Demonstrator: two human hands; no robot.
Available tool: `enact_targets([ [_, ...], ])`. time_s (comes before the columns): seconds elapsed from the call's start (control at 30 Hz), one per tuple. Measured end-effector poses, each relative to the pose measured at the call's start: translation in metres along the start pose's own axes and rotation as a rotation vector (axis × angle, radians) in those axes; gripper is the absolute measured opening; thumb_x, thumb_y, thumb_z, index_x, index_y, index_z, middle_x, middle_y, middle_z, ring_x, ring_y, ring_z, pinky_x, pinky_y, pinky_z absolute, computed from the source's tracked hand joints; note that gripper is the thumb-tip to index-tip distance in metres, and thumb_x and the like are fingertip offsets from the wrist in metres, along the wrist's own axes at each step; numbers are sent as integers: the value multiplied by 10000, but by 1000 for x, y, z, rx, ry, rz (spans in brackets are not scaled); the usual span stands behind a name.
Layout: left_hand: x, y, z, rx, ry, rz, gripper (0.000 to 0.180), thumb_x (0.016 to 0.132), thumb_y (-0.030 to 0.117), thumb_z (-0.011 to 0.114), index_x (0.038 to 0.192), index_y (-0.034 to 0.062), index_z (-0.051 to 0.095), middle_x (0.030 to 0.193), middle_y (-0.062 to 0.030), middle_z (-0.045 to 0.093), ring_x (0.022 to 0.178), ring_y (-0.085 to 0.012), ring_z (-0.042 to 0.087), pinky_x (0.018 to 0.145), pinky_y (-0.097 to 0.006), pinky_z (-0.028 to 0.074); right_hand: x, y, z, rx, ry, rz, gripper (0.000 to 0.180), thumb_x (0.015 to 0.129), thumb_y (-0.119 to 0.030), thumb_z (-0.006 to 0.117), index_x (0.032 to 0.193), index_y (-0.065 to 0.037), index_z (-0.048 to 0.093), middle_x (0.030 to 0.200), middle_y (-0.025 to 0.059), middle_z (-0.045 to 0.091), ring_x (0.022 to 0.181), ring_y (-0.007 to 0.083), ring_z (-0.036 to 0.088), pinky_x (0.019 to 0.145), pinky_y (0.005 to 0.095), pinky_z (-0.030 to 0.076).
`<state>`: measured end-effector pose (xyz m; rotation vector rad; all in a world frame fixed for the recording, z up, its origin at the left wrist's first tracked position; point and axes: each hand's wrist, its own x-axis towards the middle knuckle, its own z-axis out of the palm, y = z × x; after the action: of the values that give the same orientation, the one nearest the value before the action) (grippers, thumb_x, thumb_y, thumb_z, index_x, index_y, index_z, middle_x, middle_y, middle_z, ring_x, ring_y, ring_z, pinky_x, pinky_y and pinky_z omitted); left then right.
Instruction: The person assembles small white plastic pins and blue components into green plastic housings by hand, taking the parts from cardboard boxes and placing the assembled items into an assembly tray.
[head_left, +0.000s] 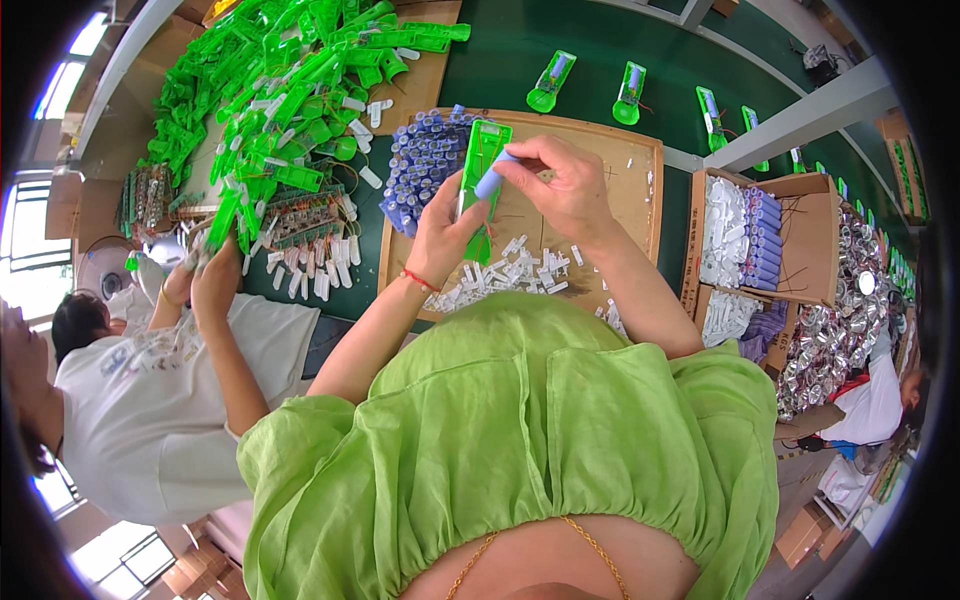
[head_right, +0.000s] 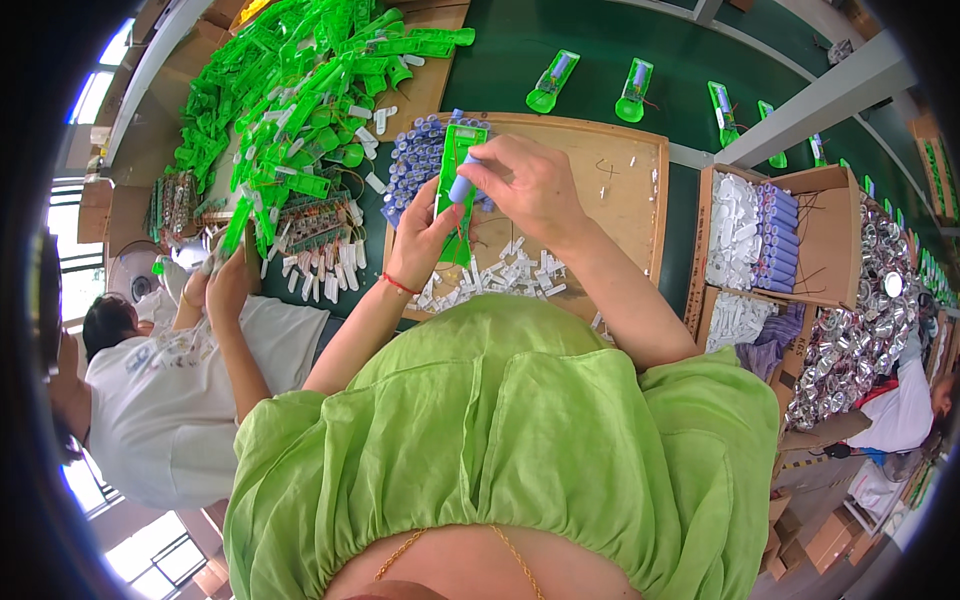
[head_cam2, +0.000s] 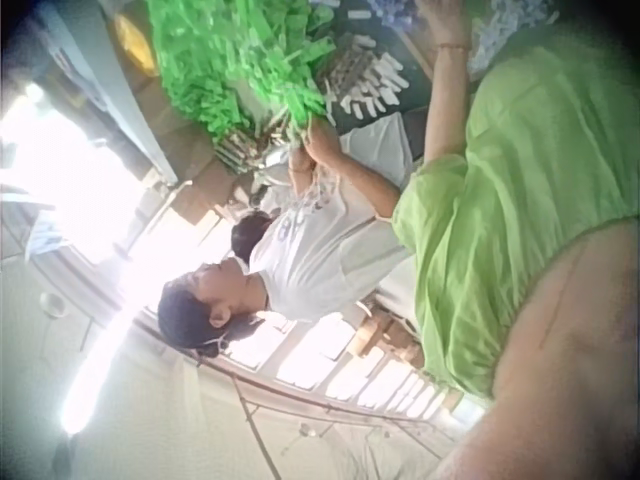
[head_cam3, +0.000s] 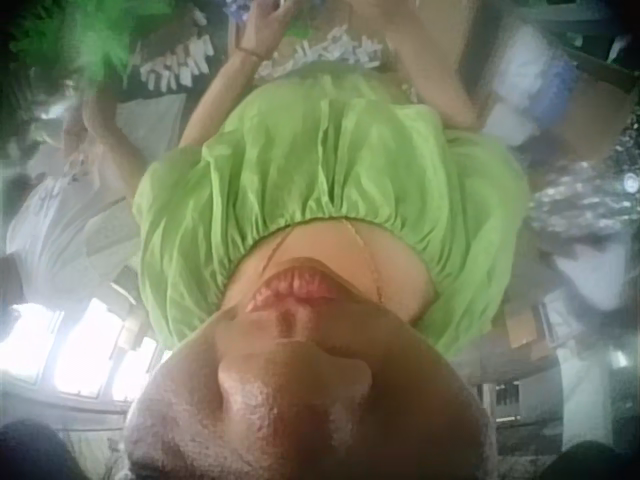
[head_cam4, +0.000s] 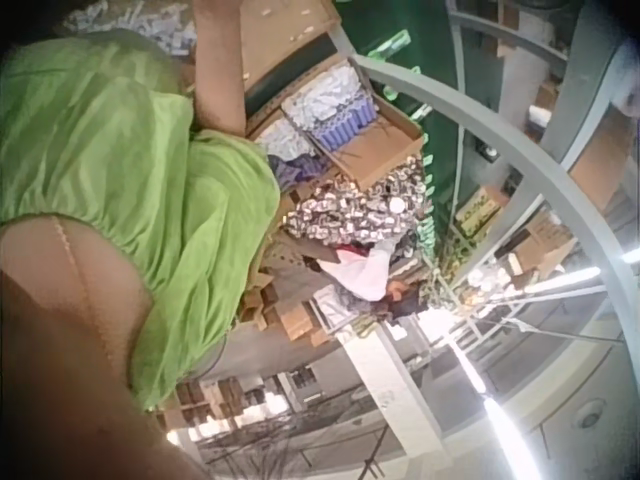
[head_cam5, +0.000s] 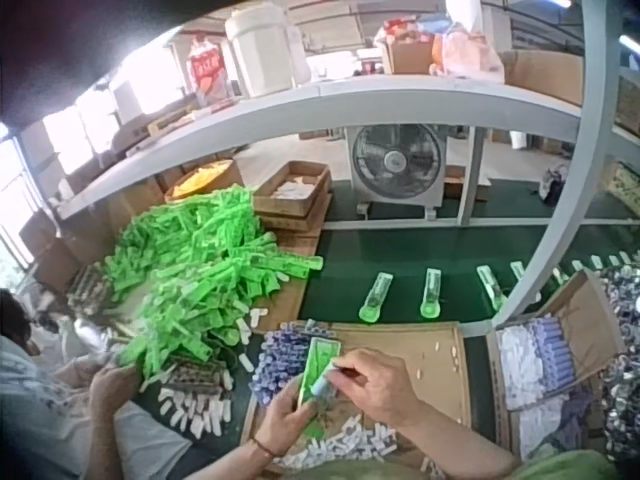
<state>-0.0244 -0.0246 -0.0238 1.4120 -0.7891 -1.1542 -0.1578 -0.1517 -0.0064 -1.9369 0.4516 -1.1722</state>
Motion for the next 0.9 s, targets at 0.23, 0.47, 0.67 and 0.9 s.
enact_targets([
  [0.23,-16,-4,3,101,24,79,467,880,82,505,1331,-4,419,988,-100,614,771,-128,622,658,-279,524,-4,-9,1,-73,-110,118,193,746,-171,753,852,-44,656,748,89,630,638,254,615,589,347,495],
  [0.47,-22,-11,5,-119,-27,-89,315,978,191,473,1243,24,450,1025,-87,592,820,-187,655,661,-314,571,-19,3,13,-339,77,-124,354,730,-118,786,1053,-31,669,1051,67,624,833,173,622,751,274,518],
  [0.67,-29,-33,-10,-87,-154,-246,245,957,202,541,1142,44,512,877,-42,609,737,-136,633,602,-277,534,-57,28,32,501,-100,692,584,752,-92,764,1263,-8,495,1042,65,615,875,119,593,774,279,506],
  [0.9,-25,-54,-35,-62,20,-370,251,961,250,518,1115,52,507,850,-100,624,692,-180,645,591,-307,544,-119,91,9,349,-134,880,414,768,-208,744,1110,-28,596,949,90,666,846,155,640,732,304,512],
])
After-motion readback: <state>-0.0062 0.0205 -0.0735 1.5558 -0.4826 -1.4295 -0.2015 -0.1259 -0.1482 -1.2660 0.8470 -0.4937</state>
